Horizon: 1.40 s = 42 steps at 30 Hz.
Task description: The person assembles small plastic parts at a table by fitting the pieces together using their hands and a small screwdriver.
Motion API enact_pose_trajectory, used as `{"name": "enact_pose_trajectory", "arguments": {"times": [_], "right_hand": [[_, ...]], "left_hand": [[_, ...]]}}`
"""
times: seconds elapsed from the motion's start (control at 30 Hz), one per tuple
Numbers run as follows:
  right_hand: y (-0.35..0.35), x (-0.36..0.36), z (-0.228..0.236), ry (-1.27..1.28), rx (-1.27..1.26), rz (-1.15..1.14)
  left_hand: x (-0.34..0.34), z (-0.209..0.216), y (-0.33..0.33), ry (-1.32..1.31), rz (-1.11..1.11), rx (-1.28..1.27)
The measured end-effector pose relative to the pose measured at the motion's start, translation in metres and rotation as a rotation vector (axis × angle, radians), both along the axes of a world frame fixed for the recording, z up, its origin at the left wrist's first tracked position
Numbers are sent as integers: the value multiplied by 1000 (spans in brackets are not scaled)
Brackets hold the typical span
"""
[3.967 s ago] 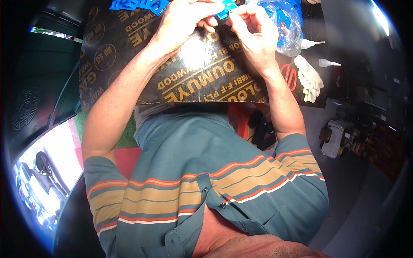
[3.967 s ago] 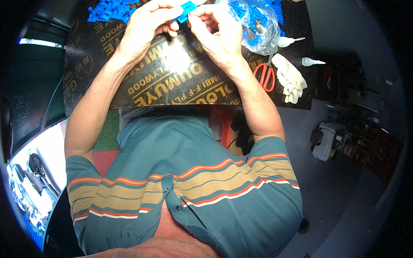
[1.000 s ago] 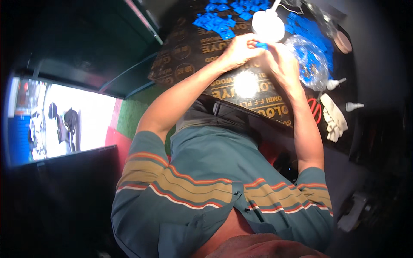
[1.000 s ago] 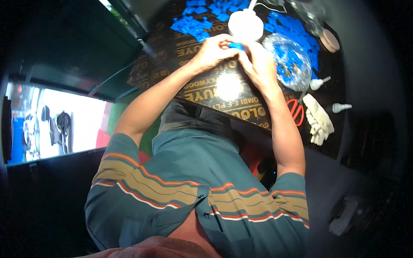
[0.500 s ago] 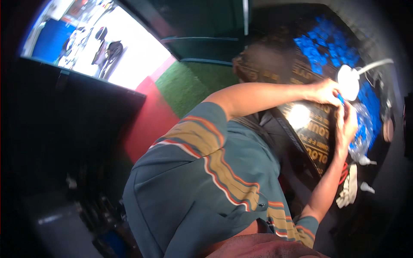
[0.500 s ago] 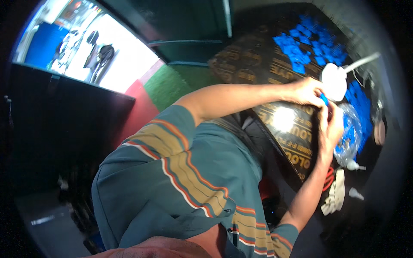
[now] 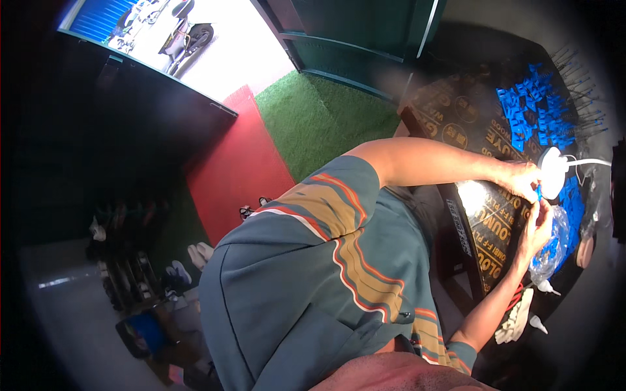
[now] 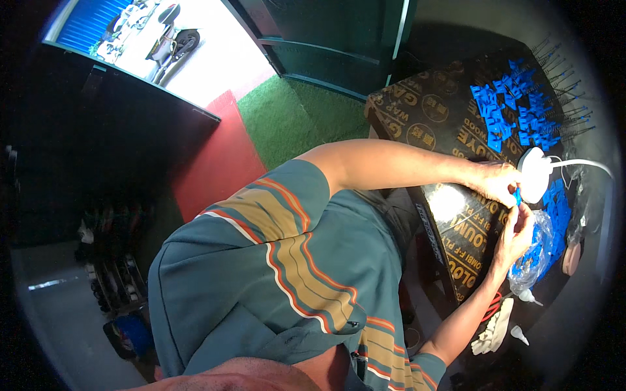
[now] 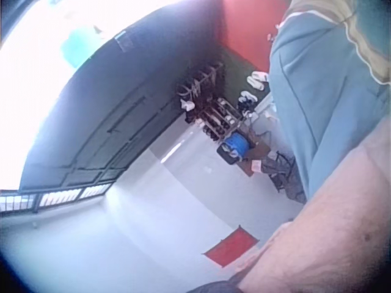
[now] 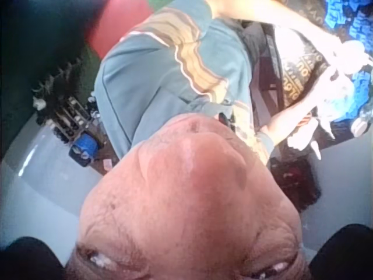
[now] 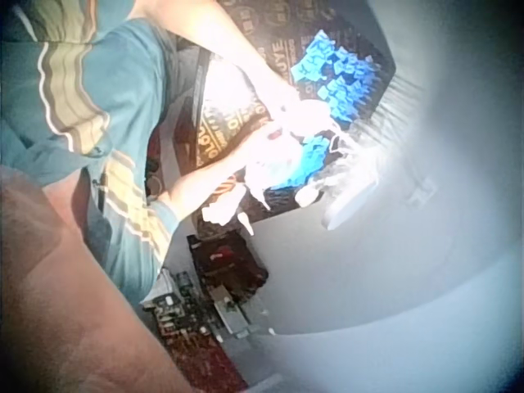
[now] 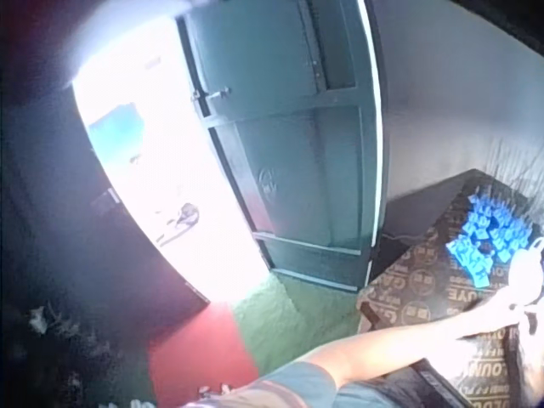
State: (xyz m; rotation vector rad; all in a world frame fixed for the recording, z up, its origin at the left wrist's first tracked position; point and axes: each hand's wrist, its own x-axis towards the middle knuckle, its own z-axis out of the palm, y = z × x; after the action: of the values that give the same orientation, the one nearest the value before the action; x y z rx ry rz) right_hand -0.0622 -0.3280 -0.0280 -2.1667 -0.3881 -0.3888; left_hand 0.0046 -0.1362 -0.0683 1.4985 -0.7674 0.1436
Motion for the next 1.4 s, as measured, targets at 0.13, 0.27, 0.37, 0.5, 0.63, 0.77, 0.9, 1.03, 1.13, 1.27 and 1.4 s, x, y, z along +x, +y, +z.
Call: {"name": "enact_pose_trajectory", "arguments": {"times": [0.13,0.27,0.37,0.5,0.63,0.77,0.9,1.03,1.13,1.27,1.4], "right_hand": [[-3,1,-3,13,-19,20],[-10,8,-9,56,-40,15],[-5,5,-2,-24,-43,46],[-13,-7,-1,32,27,1],[-13,-9,-14,-177,-234,-132],[18,-6,18,-41,-66,-12],[15,-14,22,102,151,-69],[11,-11,16,157,177,-84],[19,-10,15,130,170,-81],[26,-11,13,96,235,-105],[27,-11,11,131,270,-66]], "left_hand": [[1,-2,1,-90,55,58],[2,-1,3,-64,35,40],[2,3,6,-36,-3,1],[-10,11,0,34,-63,-48],[-31,39,12,136,15,170],[-22,41,35,189,-91,136],[-12,38,29,496,-302,19],[-19,44,21,385,-258,31],[-21,42,26,343,-206,43],[-25,44,32,330,-174,98],[-28,46,33,360,-172,95]]}}
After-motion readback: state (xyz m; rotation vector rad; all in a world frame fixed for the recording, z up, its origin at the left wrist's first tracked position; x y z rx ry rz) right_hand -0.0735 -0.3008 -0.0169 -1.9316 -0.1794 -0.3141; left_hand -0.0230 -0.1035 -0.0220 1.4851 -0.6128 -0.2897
